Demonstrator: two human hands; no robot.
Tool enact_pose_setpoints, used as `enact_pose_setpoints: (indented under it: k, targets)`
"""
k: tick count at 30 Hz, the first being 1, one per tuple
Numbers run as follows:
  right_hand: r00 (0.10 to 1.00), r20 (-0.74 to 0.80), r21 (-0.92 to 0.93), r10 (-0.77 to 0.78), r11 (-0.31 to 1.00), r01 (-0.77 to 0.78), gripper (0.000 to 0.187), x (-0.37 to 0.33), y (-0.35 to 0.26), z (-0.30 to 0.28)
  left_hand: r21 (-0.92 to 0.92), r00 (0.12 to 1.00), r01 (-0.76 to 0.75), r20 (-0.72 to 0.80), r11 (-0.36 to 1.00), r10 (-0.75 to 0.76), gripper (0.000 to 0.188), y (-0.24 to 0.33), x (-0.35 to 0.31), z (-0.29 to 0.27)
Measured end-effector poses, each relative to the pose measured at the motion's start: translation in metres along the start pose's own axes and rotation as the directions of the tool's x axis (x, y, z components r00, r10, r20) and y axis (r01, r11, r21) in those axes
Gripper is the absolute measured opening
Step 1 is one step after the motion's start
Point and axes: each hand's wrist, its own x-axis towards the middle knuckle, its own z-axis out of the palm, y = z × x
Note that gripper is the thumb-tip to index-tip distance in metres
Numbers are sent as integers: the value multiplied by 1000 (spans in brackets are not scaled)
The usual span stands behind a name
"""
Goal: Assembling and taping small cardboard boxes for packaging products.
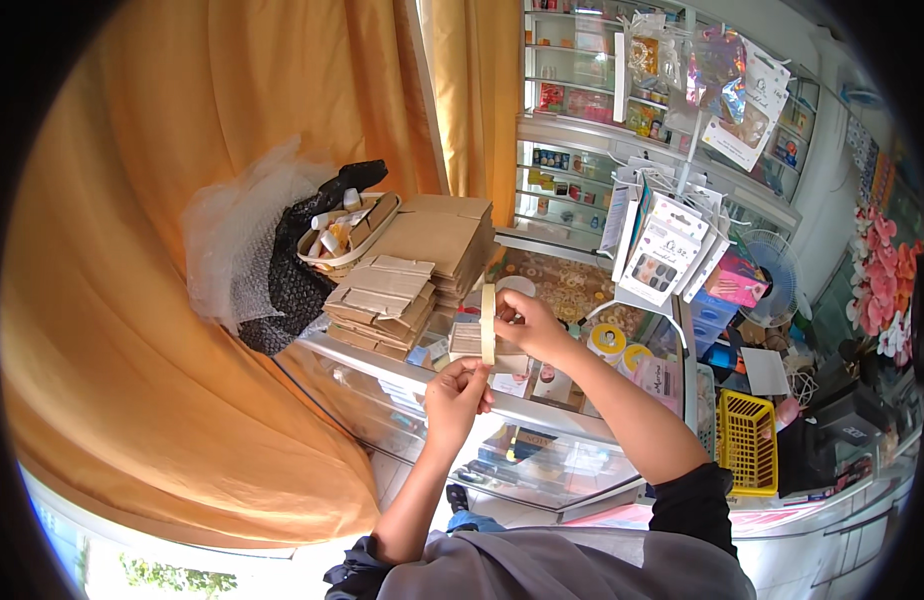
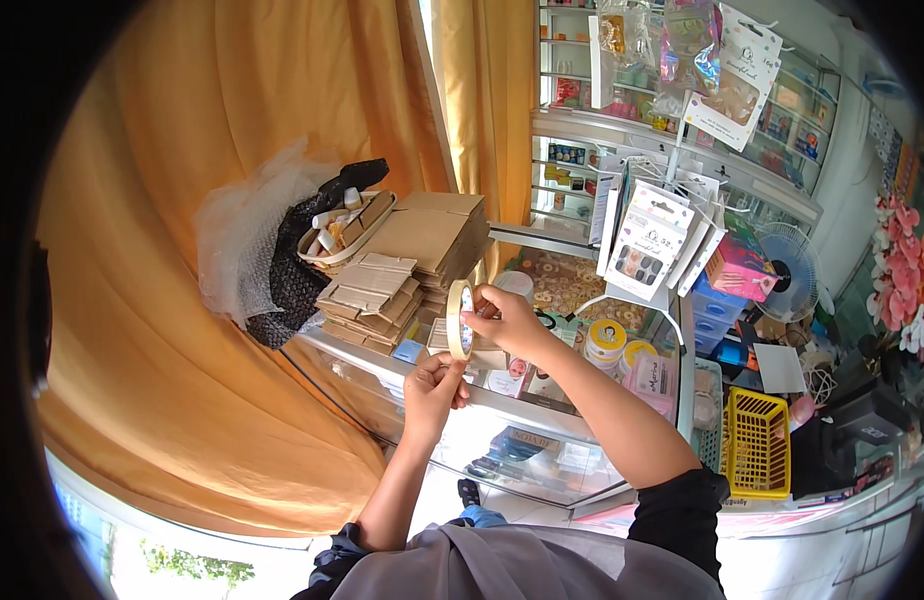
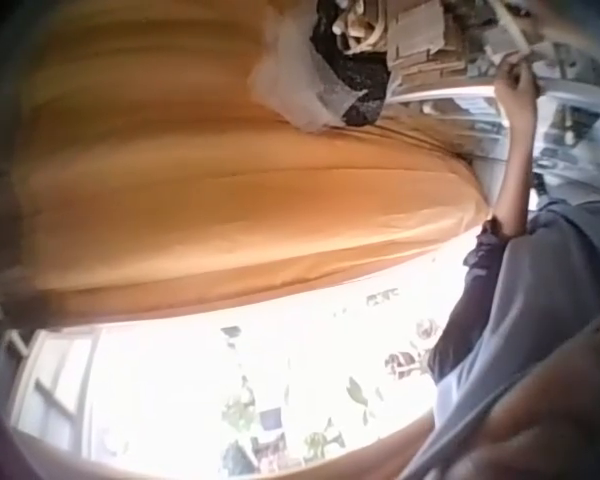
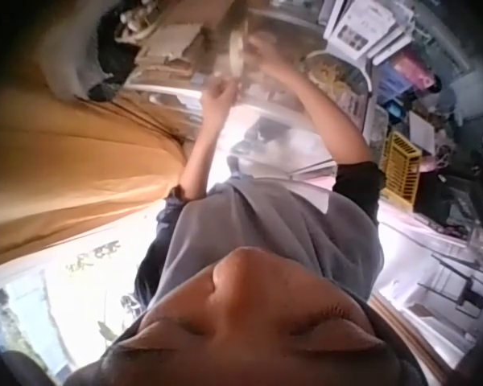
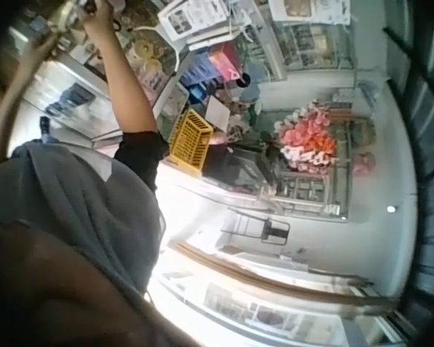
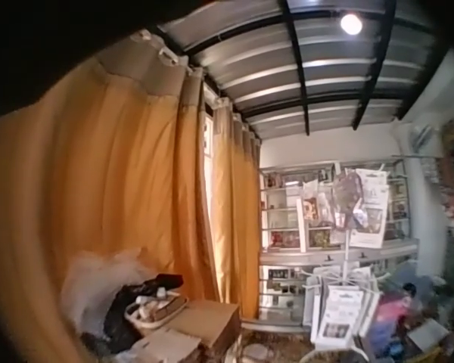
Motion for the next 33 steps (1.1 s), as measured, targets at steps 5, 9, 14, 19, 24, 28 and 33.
enact_pose_setpoints:
  k: [5, 9, 14, 19, 24, 28, 33]
  targets:
    - [999, -31, 20, -20, 1000, 21, 20, 1, 4, -1, 9, 1000, -11, -20, 1000, 11, 17, 0, 1, 3]
    - [998, -54, -4, -26, 1000, 26, 19, 4, 13, 1, 23, 999, -24, -27, 999, 25, 16, -1, 2, 4]
    - [990, -109, 14, -91, 996, 93, 17, 4, 15, 6, 49, 999, -32, -15, 998, 33, 15, 0, 2, 2]
    - [988, -124, 12, -95, 995, 97, 17, 5, 17, 6, 64, 998, -55, -5, 996, 55, 15, -1, 2, 2]
    - [989, -120, 11, -81, 996, 83, 17, 7, 23, 5, 104, 999, -47, -20, 993, 49, 15, 1, 1, 4]
    - [989, -116, 30, -86, 996, 90, 17, 6, 21, 6, 192, 996, -71, -45, 979, 81, 17, 6, 0, 6]
    - [992, -106, 66, -64, 995, 71, 17, 6, 18, 6, 456, 986, -108, -62, 883, 152, 24, 11, 0, 3]
